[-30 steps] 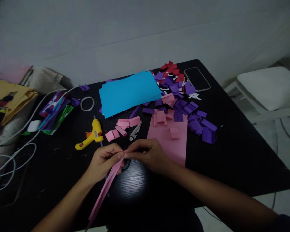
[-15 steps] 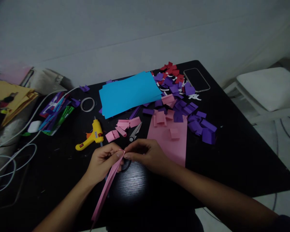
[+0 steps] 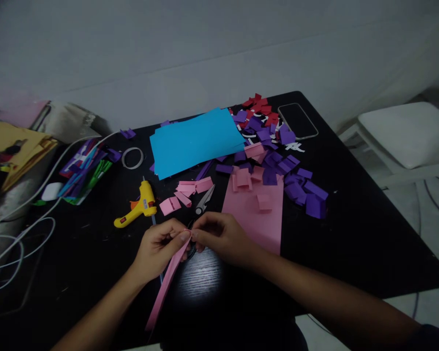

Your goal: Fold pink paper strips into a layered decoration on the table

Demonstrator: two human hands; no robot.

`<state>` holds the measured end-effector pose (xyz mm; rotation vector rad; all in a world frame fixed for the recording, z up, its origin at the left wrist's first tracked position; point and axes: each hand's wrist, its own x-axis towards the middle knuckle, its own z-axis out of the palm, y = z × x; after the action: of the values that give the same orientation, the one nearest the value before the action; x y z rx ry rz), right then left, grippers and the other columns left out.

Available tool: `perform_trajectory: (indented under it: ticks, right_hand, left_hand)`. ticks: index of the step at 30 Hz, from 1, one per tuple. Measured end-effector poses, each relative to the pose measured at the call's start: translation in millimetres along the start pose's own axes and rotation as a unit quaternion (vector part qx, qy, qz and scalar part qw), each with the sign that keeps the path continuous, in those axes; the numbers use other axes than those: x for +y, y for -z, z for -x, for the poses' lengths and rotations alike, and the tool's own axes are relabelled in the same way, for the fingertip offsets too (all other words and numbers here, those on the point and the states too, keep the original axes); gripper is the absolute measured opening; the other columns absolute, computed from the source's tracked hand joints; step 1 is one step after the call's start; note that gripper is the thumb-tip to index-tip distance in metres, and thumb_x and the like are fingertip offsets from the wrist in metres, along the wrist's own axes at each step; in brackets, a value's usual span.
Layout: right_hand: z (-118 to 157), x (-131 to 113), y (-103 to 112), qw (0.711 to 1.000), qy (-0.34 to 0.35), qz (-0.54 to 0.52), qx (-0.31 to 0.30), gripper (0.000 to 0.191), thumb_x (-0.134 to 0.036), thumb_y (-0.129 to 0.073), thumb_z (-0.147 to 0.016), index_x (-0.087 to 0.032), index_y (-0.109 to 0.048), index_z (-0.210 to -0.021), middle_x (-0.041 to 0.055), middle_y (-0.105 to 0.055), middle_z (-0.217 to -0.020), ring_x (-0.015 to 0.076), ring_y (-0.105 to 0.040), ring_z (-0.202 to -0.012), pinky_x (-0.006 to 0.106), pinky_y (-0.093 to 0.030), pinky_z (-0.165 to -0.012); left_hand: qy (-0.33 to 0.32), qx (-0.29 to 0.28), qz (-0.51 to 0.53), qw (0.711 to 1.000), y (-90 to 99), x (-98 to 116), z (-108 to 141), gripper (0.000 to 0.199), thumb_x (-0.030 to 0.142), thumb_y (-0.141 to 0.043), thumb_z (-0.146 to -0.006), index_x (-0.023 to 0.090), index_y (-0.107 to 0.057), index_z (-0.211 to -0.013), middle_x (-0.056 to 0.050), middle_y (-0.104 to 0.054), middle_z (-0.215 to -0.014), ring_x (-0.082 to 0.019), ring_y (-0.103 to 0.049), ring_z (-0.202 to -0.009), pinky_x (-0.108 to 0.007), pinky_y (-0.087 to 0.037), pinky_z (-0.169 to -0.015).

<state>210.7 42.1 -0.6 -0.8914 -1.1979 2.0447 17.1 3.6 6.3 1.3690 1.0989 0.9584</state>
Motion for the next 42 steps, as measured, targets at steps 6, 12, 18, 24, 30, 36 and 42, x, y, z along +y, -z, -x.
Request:
perform_trajectory:
  ticks: [6, 12, 18, 24, 30, 36, 42]
  right_hand:
    - [-0.4, 1.8, -0.8, 1.0, 0.003, 0.012, 0.004, 0.022, -0.035, -0.076, -0.087, -0.016, -0.066, -0.083, -0.0022, -0.064, -0.066, 0.012, -0.061, -0.061, 0.026, -0.048, -0.062]
    - [-2.3, 3.8, 0.3, 1.0, -0.008, 0.022, 0.008, 0.021, -0.033, -0.077, -0.085, -0.016, -0.066, -0.082, -0.0021, -0.064, -0.065, 0.0115, -0.059, -0.058, 0.026, -0.047, -0.059]
    - [-2.6, 5.2, 0.5, 1.0, -0.005, 0.023, 0.01, 0.023, -0.036, -0.077, -0.086, -0.016, -0.066, -0.084, -0.002, -0.063, -0.064, 0.0116, -0.059, -0.058, 0.025, -0.045, -0.058]
    - [-3.6, 2.8, 1.1, 0.999, 0.005, 0.026, 0.025, 0.027, -0.04, -0.078, -0.085, -0.016, -0.065, -0.084, -0.0023, -0.063, -0.065, 0.0114, -0.059, -0.058, 0.026, -0.047, -0.059]
    - [-4.7, 2.2, 2.4, 0.998, 0.037, 0.025, 0.048, 0.025, -0.039, -0.076, -0.088, -0.016, -0.065, -0.083, -0.0022, -0.063, -0.066, 0.0113, -0.059, -0.059, 0.026, -0.047, -0.059]
    - [-3.6, 2.0, 2.9, 0.997, 0.039, 0.03, 0.053, 0.026, -0.039, -0.076, -0.088, -0.016, -0.065, -0.083, -0.0015, -0.064, -0.067, 0.0117, -0.06, -0.06, 0.026, -0.048, -0.06]
    - [-3.0, 0.3, 2.5, 0.999, 0.034, 0.019, 0.021, 0.025, -0.04, -0.075, -0.09, -0.017, -0.067, -0.089, -0.0002, -0.066, -0.072, 0.0138, -0.063, -0.066, 0.029, -0.051, -0.066]
  left_hand:
    - [0.015, -0.014, -0.013, 1.0, 2.3, -0.3, -0.5, 0.024, 0.029, -0.059, -0.101, 0.015, -0.063, -0.082, -0.001, -0.067, -0.067, -0.01, -0.059, -0.056, -0.021, -0.044, -0.054]
    - [-0.001, 0.02, -0.06, 0.998, 5.8, -0.2, -2.7, 0.024, 0.029, -0.062, -0.099, 0.015, -0.064, -0.079, 0.005, -0.049, -0.062, -0.008, -0.043, -0.056, -0.019, -0.034, -0.053]
    - [0.011, 0.028, -0.081, 0.996, 4.5, 0.0, -0.7, 0.025, 0.029, -0.059, -0.1, 0.016, -0.065, -0.08, 0.004, -0.054, -0.063, -0.009, -0.046, -0.056, -0.02, -0.036, -0.053]
    - [0.038, 0.035, -0.048, 0.997, 1.0, 0.2, 1.1, 0.028, 0.036, -0.058, -0.102, 0.017, -0.066, -0.084, 0.001, -0.062, -0.068, -0.011, -0.056, -0.06, -0.022, -0.044, -0.057]
    - [0.113, 0.014, 0.064, 0.991, -3.6, 1.0, 2.0, 0.024, 0.037, -0.065, -0.099, 0.016, -0.066, -0.088, -0.002, -0.072, -0.073, -0.013, -0.069, -0.059, -0.024, -0.055, -0.059]
    - [0.126, 0.031, 0.063, 0.99, -3.3, -0.1, 1.6, 0.027, 0.037, -0.068, -0.097, 0.014, -0.067, -0.084, -0.002, -0.073, -0.072, -0.013, -0.07, -0.057, -0.023, -0.056, -0.057]
    - [0.115, 0.014, 0.057, 0.992, -4.7, -0.1, 2.2, 0.026, 0.038, -0.066, -0.098, 0.014, -0.069, -0.086, -0.004, -0.075, -0.075, -0.013, -0.071, -0.057, -0.023, -0.057, -0.056]
